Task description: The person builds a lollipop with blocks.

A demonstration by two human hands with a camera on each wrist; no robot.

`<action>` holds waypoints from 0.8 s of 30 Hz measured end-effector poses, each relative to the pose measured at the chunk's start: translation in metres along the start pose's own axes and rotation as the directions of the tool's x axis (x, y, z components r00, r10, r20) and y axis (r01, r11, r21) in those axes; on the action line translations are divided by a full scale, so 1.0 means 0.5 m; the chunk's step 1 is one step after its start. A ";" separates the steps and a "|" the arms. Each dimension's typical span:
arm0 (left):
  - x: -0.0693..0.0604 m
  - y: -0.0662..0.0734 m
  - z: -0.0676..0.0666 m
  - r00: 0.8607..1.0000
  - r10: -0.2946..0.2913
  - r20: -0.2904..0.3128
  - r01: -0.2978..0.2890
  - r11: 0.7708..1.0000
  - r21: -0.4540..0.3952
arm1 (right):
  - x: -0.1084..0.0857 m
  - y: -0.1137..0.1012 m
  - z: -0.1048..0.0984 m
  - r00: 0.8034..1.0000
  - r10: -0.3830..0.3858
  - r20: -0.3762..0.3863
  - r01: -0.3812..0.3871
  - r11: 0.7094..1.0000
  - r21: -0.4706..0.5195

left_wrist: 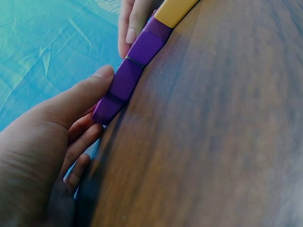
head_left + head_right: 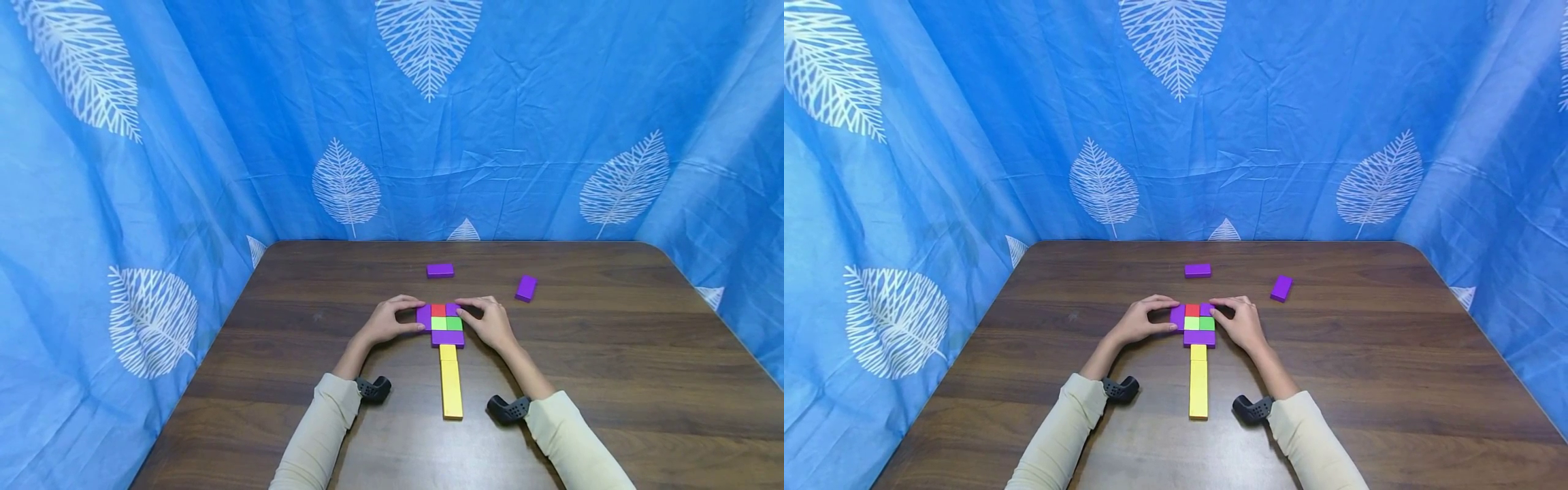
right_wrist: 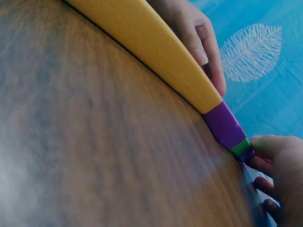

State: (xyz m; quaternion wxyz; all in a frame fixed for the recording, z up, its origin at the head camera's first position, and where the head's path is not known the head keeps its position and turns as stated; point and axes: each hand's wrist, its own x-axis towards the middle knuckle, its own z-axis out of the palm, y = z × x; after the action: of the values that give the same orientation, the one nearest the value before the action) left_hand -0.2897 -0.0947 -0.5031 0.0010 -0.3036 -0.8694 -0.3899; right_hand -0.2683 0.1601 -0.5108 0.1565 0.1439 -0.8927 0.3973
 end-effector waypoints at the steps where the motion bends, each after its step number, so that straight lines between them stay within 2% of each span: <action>1: 0.000 0.000 0.000 1.000 -0.001 0.000 0.001 1.000 -0.001 | 0.000 0.000 0.000 1.000 -0.001 0.001 0.001 1.000 0.002; 24: 0.001 -0.005 0.001 1.000 0.011 -0.008 -0.011 1.000 0.002 | 0.000 -0.002 -0.002 1.000 -0.015 0.000 0.015 1.000 0.021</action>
State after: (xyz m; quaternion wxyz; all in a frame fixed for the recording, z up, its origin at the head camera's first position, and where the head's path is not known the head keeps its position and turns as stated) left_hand -0.2912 -0.0952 -0.5051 0.0070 -0.3066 -0.8682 -0.3900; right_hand -0.2679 0.1602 -0.5096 0.1580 0.1524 -0.8873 0.4055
